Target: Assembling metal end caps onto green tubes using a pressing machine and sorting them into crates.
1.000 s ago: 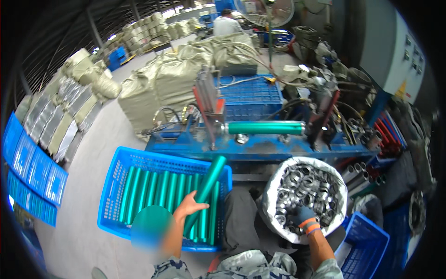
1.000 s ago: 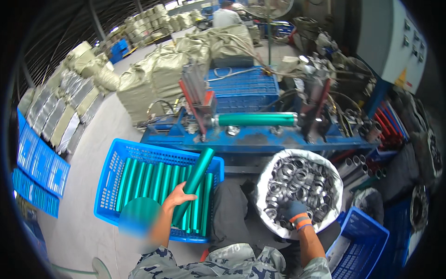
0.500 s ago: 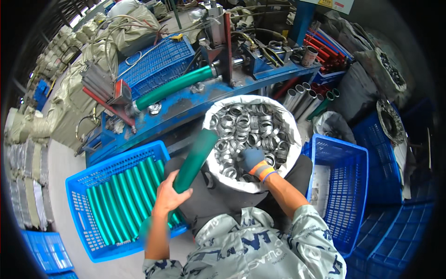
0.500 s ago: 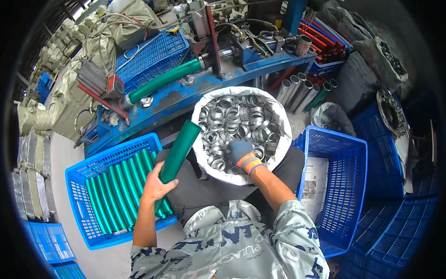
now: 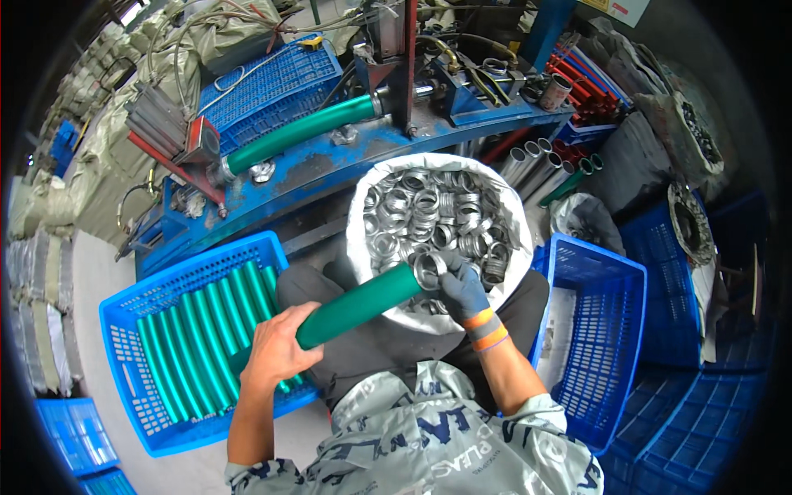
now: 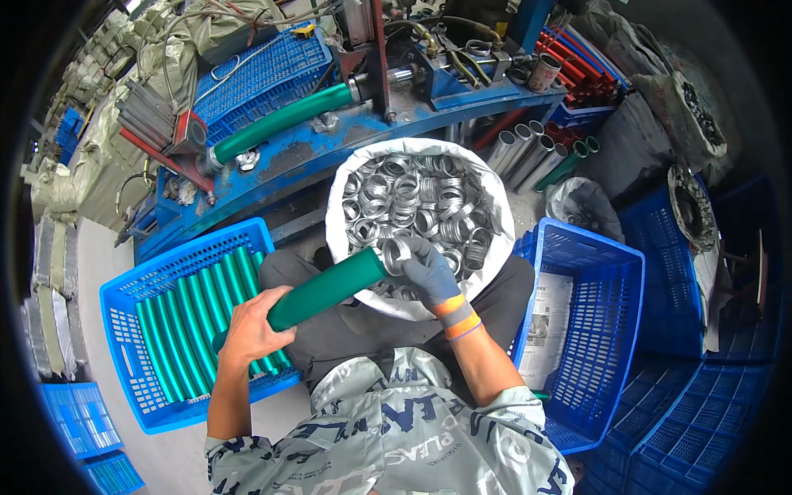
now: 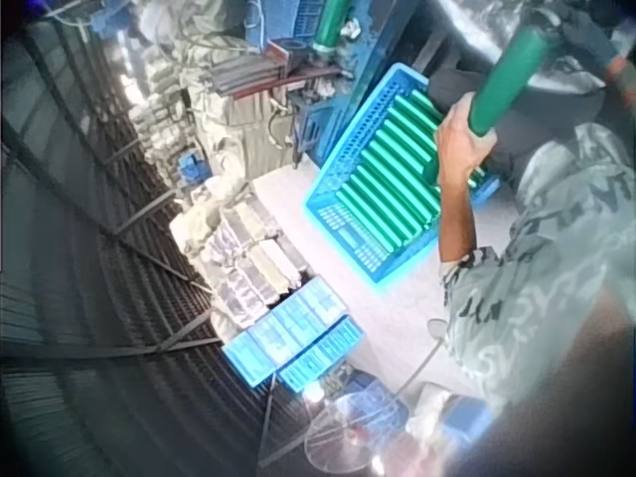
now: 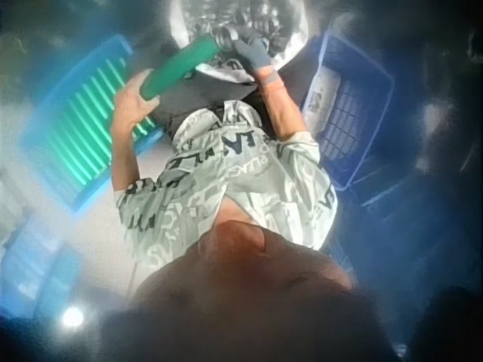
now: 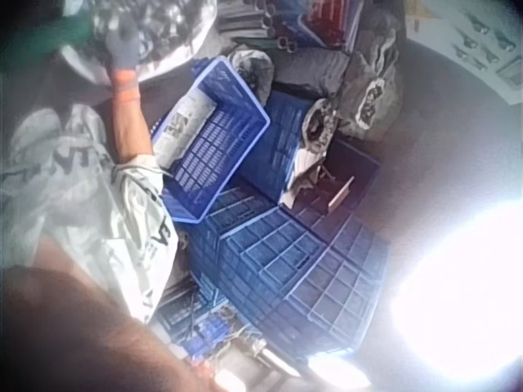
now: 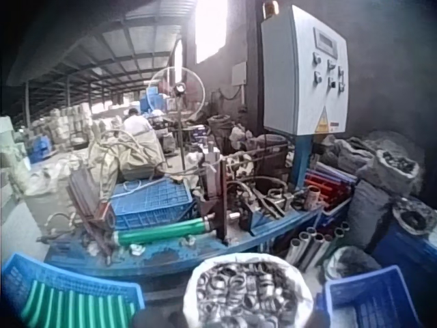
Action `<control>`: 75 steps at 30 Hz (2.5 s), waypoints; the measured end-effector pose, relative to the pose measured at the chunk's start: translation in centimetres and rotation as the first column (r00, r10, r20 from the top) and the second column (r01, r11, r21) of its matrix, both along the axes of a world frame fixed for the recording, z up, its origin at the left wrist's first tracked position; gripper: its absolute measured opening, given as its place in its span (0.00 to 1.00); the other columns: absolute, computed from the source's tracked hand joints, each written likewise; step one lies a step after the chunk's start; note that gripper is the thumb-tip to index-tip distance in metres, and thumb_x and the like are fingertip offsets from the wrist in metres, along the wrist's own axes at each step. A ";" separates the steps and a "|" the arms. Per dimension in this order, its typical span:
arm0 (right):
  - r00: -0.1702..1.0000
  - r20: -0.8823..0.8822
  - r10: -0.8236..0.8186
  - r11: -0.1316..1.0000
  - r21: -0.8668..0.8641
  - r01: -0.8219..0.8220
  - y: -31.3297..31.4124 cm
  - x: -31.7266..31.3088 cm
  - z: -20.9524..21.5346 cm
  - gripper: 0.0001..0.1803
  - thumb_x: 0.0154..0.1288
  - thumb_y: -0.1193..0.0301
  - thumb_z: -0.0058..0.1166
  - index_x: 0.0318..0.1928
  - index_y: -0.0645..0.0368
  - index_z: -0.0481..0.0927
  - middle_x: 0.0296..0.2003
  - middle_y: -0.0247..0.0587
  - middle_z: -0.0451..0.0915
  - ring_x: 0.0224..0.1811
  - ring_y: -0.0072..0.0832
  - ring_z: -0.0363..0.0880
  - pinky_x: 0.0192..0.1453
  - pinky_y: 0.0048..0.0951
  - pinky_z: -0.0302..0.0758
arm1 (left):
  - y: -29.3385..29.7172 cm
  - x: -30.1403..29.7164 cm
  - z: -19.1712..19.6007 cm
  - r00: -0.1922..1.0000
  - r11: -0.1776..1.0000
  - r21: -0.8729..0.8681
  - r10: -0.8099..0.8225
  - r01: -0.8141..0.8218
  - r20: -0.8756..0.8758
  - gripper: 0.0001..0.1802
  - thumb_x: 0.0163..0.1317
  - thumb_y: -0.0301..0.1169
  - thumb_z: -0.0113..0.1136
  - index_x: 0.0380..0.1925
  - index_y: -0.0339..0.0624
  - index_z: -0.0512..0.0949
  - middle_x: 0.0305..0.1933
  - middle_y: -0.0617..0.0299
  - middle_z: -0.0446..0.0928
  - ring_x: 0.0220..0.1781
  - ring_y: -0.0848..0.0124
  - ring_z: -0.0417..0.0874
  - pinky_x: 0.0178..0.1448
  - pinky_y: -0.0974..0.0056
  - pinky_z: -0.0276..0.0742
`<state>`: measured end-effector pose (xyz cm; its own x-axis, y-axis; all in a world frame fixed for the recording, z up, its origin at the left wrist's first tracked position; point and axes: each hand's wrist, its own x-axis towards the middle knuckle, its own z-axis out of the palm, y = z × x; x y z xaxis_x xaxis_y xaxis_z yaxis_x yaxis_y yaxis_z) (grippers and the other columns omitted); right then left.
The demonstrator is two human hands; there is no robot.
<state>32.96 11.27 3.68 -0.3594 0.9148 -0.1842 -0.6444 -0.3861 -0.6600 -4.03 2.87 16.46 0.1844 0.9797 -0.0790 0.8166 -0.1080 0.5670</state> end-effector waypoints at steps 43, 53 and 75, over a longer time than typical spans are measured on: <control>0.845 0.511 -0.157 0.843 0.515 -0.155 0.5 -3.6 5.4 0.54 0.76 0.74 0.67 0.94 0.69 0.51 0.79 0.50 0.76 0.79 0.32 0.76 0.86 0.34 0.68 | -0.6 0.6 -1.8 0.990 0.981 0.196 0.014 0.014 -0.138 0.41 0.48 0.31 0.79 0.69 0.48 0.86 0.50 0.56 0.87 0.53 0.51 0.89 0.59 0.46 0.86; 0.854 0.517 -0.062 0.861 0.460 -0.216 1.6 -5.3 5.5 0.47 0.87 0.65 0.60 0.94 0.68 0.52 0.92 0.61 0.59 0.96 0.45 0.56 0.96 0.41 0.53 | -0.8 0.2 -1.9 0.991 0.968 0.246 0.072 -0.042 -0.114 0.40 0.47 0.28 0.77 0.68 0.44 0.86 0.50 0.52 0.89 0.51 0.47 0.91 0.58 0.47 0.87; -0.137 0.856 -0.499 0.803 0.397 -0.444 15.9 -2.8 -3.5 0.34 0.82 0.45 0.57 0.78 0.49 0.85 0.80 0.54 0.80 0.76 0.60 0.81 0.84 0.58 0.71 | -3.6 -3.5 0.2 0.972 0.905 0.353 0.220 -0.237 0.087 0.37 0.53 0.27 0.84 0.67 0.38 0.86 0.54 0.50 0.92 0.54 0.54 0.96 0.61 0.53 0.90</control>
<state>30.20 27.17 0.20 -0.1937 0.9740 0.1171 0.8441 0.2263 -0.4860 -7.50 -0.76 16.67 -0.0528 0.9560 0.2887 0.8182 -0.1243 0.5614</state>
